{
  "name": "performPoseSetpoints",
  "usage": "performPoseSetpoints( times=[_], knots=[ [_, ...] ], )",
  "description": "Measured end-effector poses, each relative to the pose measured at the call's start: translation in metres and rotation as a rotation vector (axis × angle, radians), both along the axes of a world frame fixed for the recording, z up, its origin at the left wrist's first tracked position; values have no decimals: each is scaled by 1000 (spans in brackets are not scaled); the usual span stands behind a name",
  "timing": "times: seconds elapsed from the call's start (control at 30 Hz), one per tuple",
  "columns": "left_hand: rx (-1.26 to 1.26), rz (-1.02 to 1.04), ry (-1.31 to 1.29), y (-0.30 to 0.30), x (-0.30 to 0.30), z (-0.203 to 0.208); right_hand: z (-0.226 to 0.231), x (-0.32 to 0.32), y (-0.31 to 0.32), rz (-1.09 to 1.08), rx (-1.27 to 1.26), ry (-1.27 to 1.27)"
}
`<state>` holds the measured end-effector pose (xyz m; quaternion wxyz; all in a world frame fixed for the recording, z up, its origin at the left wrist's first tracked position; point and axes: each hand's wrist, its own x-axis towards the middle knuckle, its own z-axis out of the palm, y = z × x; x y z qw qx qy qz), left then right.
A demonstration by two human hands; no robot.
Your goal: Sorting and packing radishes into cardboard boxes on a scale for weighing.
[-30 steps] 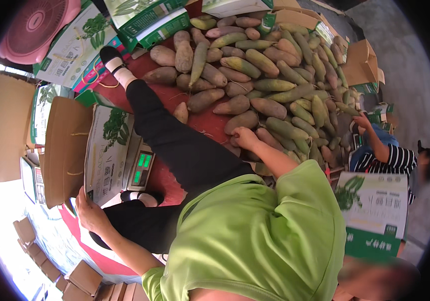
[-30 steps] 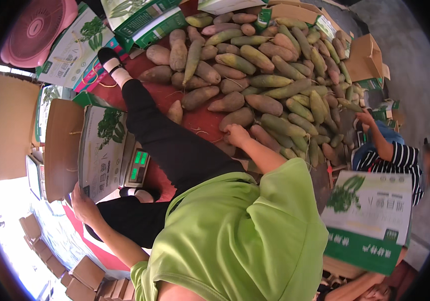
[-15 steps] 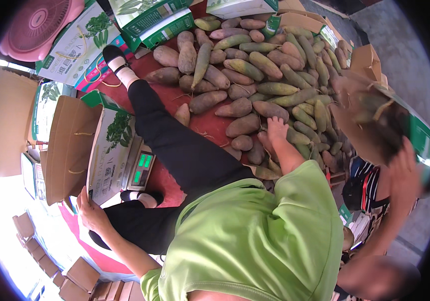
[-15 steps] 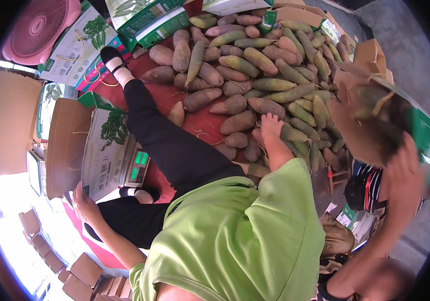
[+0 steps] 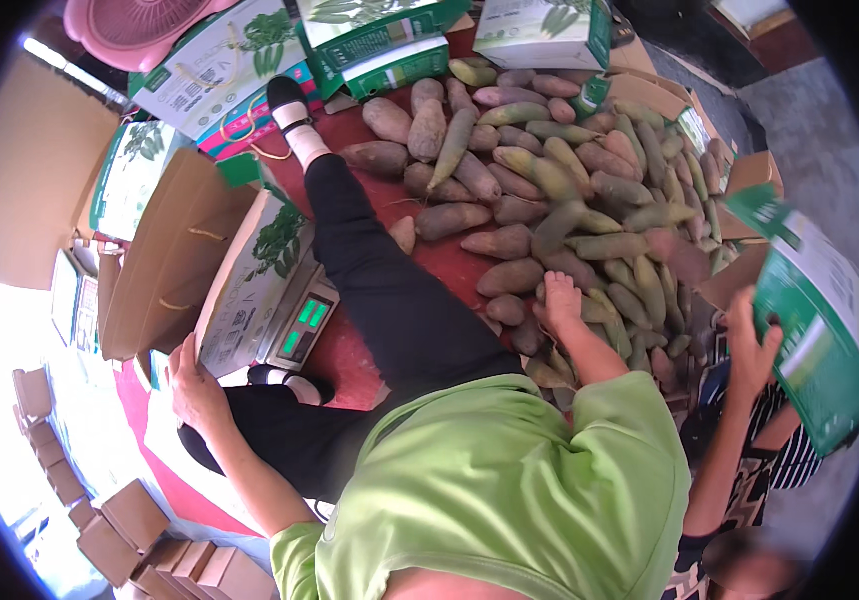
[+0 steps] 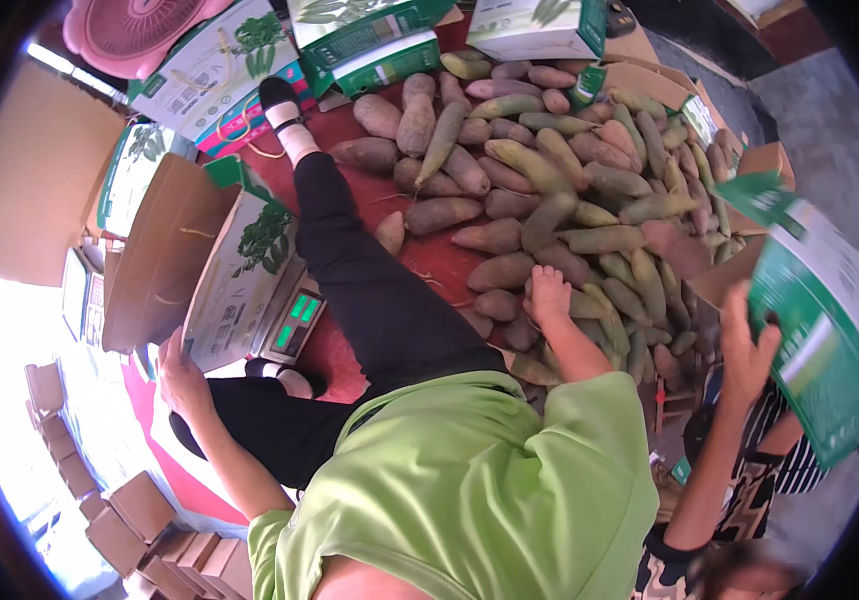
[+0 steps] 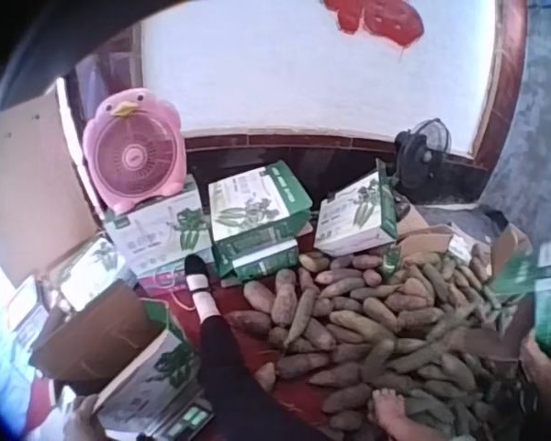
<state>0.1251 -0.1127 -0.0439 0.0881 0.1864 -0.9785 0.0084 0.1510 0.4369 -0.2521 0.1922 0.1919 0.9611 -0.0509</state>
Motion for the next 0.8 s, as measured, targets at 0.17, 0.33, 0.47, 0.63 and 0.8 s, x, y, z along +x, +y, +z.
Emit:
performPoseSetpoints(
  times=[0.17, 0.33, 0.47, 0.63, 0.8],
  knots=[
    [92, -8, 34, 5, -3, 6, 43, -35, -52, 177, -157, 209],
    [33, -11, 68, 5, -3, 6, 79, -82, -80, 170, -479, 551],
    [17, -22, 60, 2, 0, 8, 154, -129, -128, 259, -719, 739],
    [-10, -54, 62, -1, 0, 6, 250, -178, -199, 461, -1040, 1003],
    [3, -44, 83, -2, 7, 10, 302, -209, -284, 617, -1405, 1015]
  ],
)
